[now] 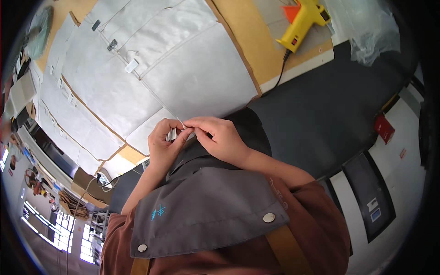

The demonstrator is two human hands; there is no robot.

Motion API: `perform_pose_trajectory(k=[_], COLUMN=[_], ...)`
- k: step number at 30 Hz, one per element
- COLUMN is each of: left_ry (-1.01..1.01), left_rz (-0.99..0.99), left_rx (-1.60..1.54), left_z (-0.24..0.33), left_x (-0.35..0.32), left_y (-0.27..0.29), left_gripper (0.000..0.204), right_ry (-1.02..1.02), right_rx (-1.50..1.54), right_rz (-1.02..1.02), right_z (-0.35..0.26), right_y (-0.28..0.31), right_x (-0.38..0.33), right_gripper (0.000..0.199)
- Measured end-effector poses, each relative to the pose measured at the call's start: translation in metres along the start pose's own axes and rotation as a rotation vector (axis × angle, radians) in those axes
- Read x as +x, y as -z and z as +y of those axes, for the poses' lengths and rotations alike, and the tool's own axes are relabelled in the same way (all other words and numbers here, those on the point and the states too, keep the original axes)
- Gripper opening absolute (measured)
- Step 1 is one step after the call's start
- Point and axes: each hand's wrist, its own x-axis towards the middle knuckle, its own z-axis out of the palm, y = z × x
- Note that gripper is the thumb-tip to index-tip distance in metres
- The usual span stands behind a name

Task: Glue and attach small labels or tabs to prepared leather bag panels using a hot glue gun.

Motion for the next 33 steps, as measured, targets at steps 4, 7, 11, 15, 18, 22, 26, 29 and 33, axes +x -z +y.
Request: perform_pose_trajectory(k=[4,7,11,15,18,22,26,29,33], left_ry=[-0.031,-0.064,-0.096,-0.124,-0.086,0.007,0.187,0.109,0.264], left_rz=[-0.083,-0.105,-0.161,-0.203,-0.299,-0.221,-0.17,-0.069,-0.062], left_rx=[0.061,0.057,0.084,0.078,-0.074,-0.179,-0.279,-0.416,-0.84], left_z=[0.005,-0.001,-0.008,-0.021,-0.028,-0.038,-0.051,-0.045,-0.024], left_x=[-0.016,-0.028,-0.042,-0.065,-0.077,-0.087,-0.079,-0.066,-0.037], left_y=[-0.013,-0.021,-0.021,-0.019,-0.014,-0.005,0.004,0.002,0.011], left_gripper=[0.012,0.012,0.01,0.009,0.008,0.005,0.005,0.005,0.005], right_ry=[-0.126,-0.126,-0.136,-0.127,-0.218,-0.295,-0.29,-0.31,-0.304], right_rx=[0.171,0.22,0.287,0.439,0.544,0.598,0.559,0.484,0.36], right_rz=[-0.005,0.034,0.086,0.169,0.142,0.2,0.24,0.229,0.187], right_z=[0.011,0.021,0.032,0.041,0.042,0.043,0.04,0.027,0.017], right_y=[0.01,0.004,-0.009,-0.032,-0.043,-0.047,-0.031,-0.017,0.001], right_x=[-0.029,-0.052,-0.078,-0.098,-0.105,-0.1,-0.084,-0.061,-0.022], right_gripper=[0.02,0.02,0.019,0.019,0.015,0.016,0.014,0.014,0.013])
